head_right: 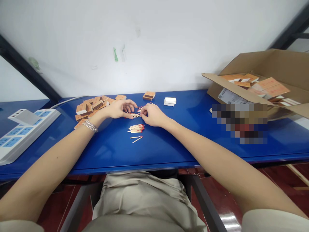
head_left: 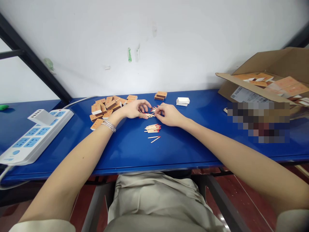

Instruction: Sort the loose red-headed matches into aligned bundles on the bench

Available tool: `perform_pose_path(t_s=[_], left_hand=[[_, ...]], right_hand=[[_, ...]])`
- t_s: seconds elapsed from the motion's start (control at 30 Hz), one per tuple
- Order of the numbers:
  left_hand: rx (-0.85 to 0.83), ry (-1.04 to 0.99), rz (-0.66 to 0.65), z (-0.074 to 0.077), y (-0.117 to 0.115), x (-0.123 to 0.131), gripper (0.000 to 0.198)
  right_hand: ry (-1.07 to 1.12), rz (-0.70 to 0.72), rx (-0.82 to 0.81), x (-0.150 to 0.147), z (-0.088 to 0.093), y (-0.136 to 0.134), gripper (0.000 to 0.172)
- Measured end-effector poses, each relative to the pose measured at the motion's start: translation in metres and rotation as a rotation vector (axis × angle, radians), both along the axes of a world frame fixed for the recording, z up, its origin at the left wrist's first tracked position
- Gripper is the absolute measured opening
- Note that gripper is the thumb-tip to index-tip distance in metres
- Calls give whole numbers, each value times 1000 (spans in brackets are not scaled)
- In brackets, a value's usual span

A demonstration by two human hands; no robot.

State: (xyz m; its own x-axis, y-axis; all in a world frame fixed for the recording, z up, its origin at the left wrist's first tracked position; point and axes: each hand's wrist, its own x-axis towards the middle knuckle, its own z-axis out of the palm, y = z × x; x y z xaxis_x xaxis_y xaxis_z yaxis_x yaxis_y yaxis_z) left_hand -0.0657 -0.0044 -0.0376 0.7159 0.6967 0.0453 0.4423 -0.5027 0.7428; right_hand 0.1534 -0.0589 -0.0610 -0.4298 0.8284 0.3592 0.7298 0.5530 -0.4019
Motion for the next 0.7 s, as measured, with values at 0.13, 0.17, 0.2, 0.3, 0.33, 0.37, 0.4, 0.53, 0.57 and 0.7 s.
perform_pose_path(t_s=[0.13,0.17,0.2,0.3,0.33,0.37,0.4,0.53,0.57,0.7], left_hand=[[-7,-14,-45,2,-2,1,51],[-18,-18,-55,2,-2,1,51],[-31,-20,-62,2,-2,1,52],[-59,-17,-57,1,-1,1,55],[-63,-14,-52,0,0,1,56],[-66,-9,-47,0,0,0,57],[-69,-6,-42,0,0,0,58],[-94,-18,-45,1,0,-1,61],[-100,-23,-52,1,0,-1,60],[-108,-21,-70,2,0,-1,57]], right_hand=[[21,-26,-12,4,-2,3,11],[32,-32,-15,5,-2,4,11],[41,-41,-16,6,-2,5,12],[50,-101,8,11,-2,10,13],[44,-131,24,12,-2,11,13],[35,-159,39,14,-2,13,14],[26,-181,52,15,-2,13,15],[6,-158,88,16,-2,13,17],[9,-124,96,15,-3,12,17],[-2,-9,114,9,-6,12,13]])
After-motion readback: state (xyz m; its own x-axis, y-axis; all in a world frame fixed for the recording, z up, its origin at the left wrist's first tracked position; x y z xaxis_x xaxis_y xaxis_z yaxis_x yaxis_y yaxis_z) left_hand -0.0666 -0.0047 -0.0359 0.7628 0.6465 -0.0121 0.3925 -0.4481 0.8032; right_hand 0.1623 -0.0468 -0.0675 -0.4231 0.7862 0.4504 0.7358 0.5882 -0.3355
